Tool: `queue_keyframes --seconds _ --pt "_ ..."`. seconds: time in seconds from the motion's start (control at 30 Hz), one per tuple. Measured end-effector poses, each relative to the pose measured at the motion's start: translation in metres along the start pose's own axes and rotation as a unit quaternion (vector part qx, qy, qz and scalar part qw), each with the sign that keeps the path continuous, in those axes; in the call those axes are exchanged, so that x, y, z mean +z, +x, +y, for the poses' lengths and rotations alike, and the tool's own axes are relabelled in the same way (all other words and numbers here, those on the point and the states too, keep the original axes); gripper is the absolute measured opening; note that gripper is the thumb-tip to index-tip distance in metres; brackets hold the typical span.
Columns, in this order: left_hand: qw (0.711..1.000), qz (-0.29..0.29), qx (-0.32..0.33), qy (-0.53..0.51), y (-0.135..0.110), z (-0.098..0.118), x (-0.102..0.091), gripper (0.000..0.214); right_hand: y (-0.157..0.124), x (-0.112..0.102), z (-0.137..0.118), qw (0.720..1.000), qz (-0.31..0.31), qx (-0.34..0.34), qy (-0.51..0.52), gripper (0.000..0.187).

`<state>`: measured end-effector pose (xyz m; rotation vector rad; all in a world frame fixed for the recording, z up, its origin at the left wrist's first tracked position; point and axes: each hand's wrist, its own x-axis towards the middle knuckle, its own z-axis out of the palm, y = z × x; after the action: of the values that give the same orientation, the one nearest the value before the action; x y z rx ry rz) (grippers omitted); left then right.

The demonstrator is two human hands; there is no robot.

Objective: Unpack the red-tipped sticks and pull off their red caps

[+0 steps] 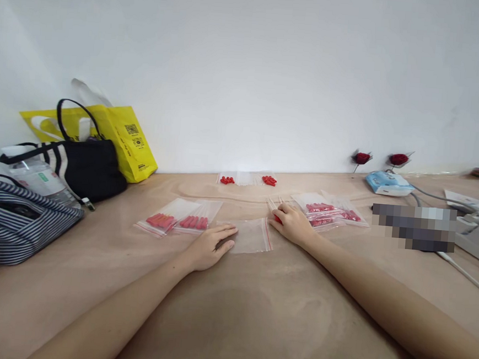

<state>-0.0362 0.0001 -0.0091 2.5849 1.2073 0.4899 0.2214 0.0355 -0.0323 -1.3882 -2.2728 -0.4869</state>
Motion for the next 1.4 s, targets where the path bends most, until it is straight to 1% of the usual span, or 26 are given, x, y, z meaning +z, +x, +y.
queue_keyframes --seconds 0.1,0.23,0.37,0.5,0.67,0.77,0.87,1.0,1.13,1.2,1.27,1.4 --pt "1.0 0.004 -0.001 -0.001 0.0 0.001 0.0 0.037 -0.002 -0.005 -0.001 1.0 -0.003 -0.004 -0.014 0.032" --pt "1.0 0.009 -0.002 -0.001 0.0 0.002 0.0 0.037 -0.007 -0.01 0.0 1.0 0.027 -0.005 -0.007 0.032" --pt "1.0 -0.002 -0.005 0.003 0.0 0.001 0.0 0.037 -0.018 -0.013 0.002 0.999 0.042 -0.005 0.034 0.03" --pt "1.0 -0.002 -0.001 0.011 0.0 0.0 0.001 0.037 -0.026 -0.015 0.004 0.995 0.037 -0.026 0.083 0.029" --pt "1.0 0.024 0.013 0.014 -0.001 0.0 0.002 0.035 -0.022 -0.017 0.002 0.997 0.033 -0.019 0.063 0.035" --pt "0.999 0.02 0.024 0.012 -0.001 0.001 0.002 0.033 -0.017 -0.016 0.0 0.998 0.024 -0.022 0.049 0.031" --pt "0.999 0.022 0.028 0.012 -0.001 0.0 0.002 0.032 -0.016 -0.014 -0.001 0.998 0.025 -0.003 0.056 0.027" --pt "0.998 0.049 0.035 0.011 -0.001 0.0 0.002 0.031 -0.019 -0.011 0.001 0.995 0.049 0.046 0.067 0.029" --pt "0.999 0.031 0.032 0.016 -0.002 0.001 0.002 0.034 -0.02 -0.011 0.001 0.989 0.083 0.116 0.051 0.03" --pt "0.999 0.022 0.026 0.018 -0.002 0.001 0.002 0.036 -0.018 -0.01 0.001 0.989 0.088 0.113 0.043 0.036" --pt "0.999 0.02 0.023 0.017 -0.002 0.001 0.002 0.036 -0.015 -0.009 -0.001 0.992 0.076 0.092 0.036 0.037" --pt "0.999 0.018 0.022 0.017 -0.001 0.0 0.002 0.035 -0.008 -0.005 -0.005 0.995 0.053 0.078 0.019 0.023"
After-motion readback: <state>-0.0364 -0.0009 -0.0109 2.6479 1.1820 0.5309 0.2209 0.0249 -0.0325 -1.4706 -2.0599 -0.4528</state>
